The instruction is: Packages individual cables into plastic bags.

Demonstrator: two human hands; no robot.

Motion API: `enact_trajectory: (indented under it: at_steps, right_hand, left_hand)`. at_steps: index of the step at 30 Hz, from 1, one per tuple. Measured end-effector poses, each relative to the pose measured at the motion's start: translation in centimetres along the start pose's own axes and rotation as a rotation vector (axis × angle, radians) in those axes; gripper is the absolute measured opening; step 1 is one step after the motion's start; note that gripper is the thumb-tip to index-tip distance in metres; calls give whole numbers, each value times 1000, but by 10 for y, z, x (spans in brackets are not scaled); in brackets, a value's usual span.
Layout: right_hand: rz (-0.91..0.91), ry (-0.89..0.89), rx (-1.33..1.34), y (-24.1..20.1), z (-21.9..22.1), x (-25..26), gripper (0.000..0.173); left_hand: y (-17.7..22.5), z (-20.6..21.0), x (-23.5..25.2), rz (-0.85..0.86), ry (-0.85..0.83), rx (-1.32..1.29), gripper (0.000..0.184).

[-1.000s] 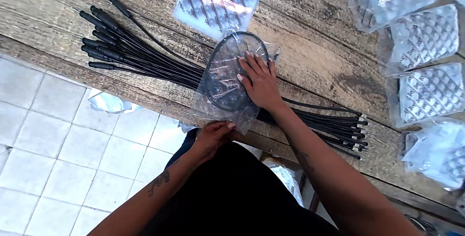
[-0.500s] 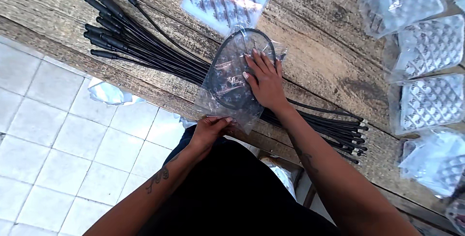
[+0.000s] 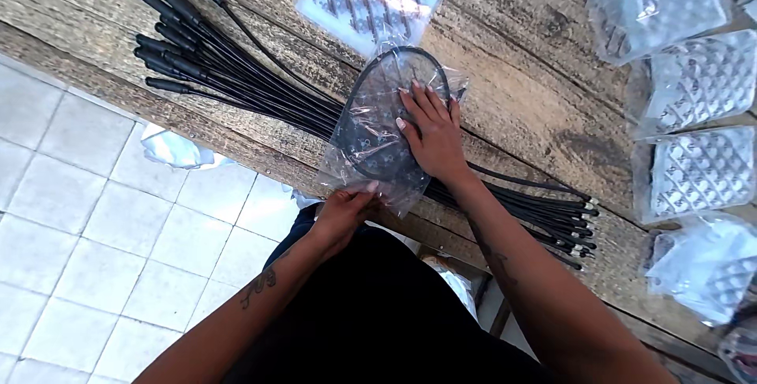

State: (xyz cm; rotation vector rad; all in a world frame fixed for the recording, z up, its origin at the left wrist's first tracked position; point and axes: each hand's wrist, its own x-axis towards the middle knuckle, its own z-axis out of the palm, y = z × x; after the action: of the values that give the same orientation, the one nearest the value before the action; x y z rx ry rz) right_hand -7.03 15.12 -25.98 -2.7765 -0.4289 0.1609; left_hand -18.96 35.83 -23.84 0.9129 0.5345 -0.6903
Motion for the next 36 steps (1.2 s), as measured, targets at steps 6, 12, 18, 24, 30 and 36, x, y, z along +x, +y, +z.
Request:
enact_trajectory:
  at_steps: [6, 12, 18, 24, 30, 36]
  right_hand:
    - [-6, 6, -3, 1, 0, -1, 54]
    - [-1, 9, -5, 1, 1, -1, 54]
    - [-1, 11, -12, 1, 1, -1, 54]
    - [-2, -3, -35, 0, 1, 0, 54]
    - [44, 193, 332, -15, -21, -18, 43]
    - [-133, 306, 112, -79, -35, -124, 22]
  left_hand:
    - [-1, -1, 5, 50, -18, 52, 18]
    - [-3, 0, -1, 57, 54, 166, 16]
    - [-3, 3, -4, -1, 116, 179, 18]
    - [0, 4, -5, -78, 118, 169, 22]
    - [15, -35, -6, 282, 3, 501, 24]
    - [36, -37, 5, 422, 122, 622, 13]
